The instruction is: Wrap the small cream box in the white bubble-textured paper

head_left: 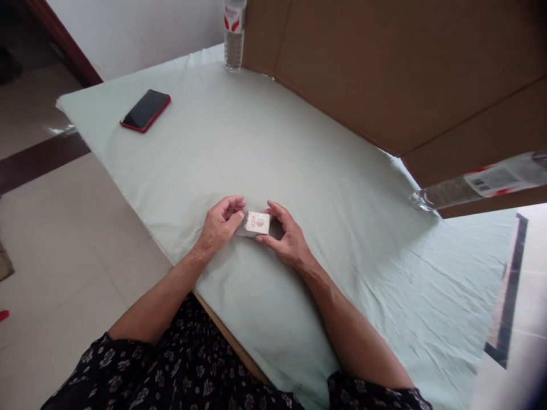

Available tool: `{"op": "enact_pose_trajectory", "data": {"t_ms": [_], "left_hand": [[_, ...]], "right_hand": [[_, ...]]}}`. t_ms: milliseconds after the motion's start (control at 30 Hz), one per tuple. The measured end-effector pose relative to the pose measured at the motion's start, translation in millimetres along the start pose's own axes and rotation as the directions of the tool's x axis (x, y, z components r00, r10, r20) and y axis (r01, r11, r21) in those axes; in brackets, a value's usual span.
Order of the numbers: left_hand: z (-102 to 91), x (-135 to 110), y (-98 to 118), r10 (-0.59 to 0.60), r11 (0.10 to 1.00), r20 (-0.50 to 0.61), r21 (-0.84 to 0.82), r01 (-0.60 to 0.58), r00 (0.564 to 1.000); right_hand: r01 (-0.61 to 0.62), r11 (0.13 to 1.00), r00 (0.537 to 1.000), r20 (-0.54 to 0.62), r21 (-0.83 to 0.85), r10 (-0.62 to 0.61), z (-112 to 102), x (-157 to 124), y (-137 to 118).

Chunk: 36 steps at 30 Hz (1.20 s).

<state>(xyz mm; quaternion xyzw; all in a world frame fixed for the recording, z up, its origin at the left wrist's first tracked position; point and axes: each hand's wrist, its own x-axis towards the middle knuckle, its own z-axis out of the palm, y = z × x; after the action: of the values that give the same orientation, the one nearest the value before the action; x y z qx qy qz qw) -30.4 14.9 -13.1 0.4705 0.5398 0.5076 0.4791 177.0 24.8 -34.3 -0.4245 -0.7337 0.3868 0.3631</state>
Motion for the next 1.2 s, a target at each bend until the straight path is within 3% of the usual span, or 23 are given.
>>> {"op": "enact_pose_trajectory", "data": {"t_ms": [133, 267, 400, 633, 800, 967, 1100, 1200], "left_hand": [[-1.2, -0.4, 1.7, 0.006, 1.000, 0.017, -0.002, -0.006, 1.000], [-2.5, -1.1, 3.0, 0.014, 1.000, 0.042, 0.004, -0.014, 0.999], [-2.0, -0.8, 2.1, 0.013, 1.000, 0.037, 0.015, -0.013, 0.999], [-2.8, -1.7, 3.5, -0.010, 0.999, 0.084, 0.033, 0.007, 0.996], [-13.9, -4.0, 8.6, 0.129, 0.944, 0.202, 0.276, -0.183, 0.971], [-20.9, -2.9, 8.4, 0.161, 0.838, 0.433, 0.414, -0.354, 0.887], [-15.9, -2.4, 3.6, 0.209, 0.754, 0.469, 0.482, -0.446, 0.858], [-10.8, -4.2, -0.2, 0.255, 0.741, 0.483, 0.459, -0.490, 0.838]], "right_hand": [[0.004, 1.000, 1.000, -0.027, 0.018, -0.003, 1.6, -4.7, -1.4], [0.008, 0.997, 0.999, -0.033, -0.082, -0.010, 2.5, -11.0, -3.6], [0.085, 0.989, 0.996, 0.013, -0.121, -0.084, -4.2, -11.1, -12.2], [0.195, 0.953, 0.974, -0.067, -0.230, -0.216, -21.8, -8.6, -27.4], [0.272, 0.905, 0.958, 0.000, -0.328, -0.288, -21.2, -2.6, -33.7], [0.299, 0.849, 0.952, 0.080, -0.436, -0.295, -18.1, 9.2, -39.0], [0.331, 0.786, 0.928, 0.028, -0.523, -0.372, -9.8, 13.2, -36.4], [0.315, 0.807, 0.923, -0.037, -0.499, -0.384, -4.5, 13.0, -35.2]]}}
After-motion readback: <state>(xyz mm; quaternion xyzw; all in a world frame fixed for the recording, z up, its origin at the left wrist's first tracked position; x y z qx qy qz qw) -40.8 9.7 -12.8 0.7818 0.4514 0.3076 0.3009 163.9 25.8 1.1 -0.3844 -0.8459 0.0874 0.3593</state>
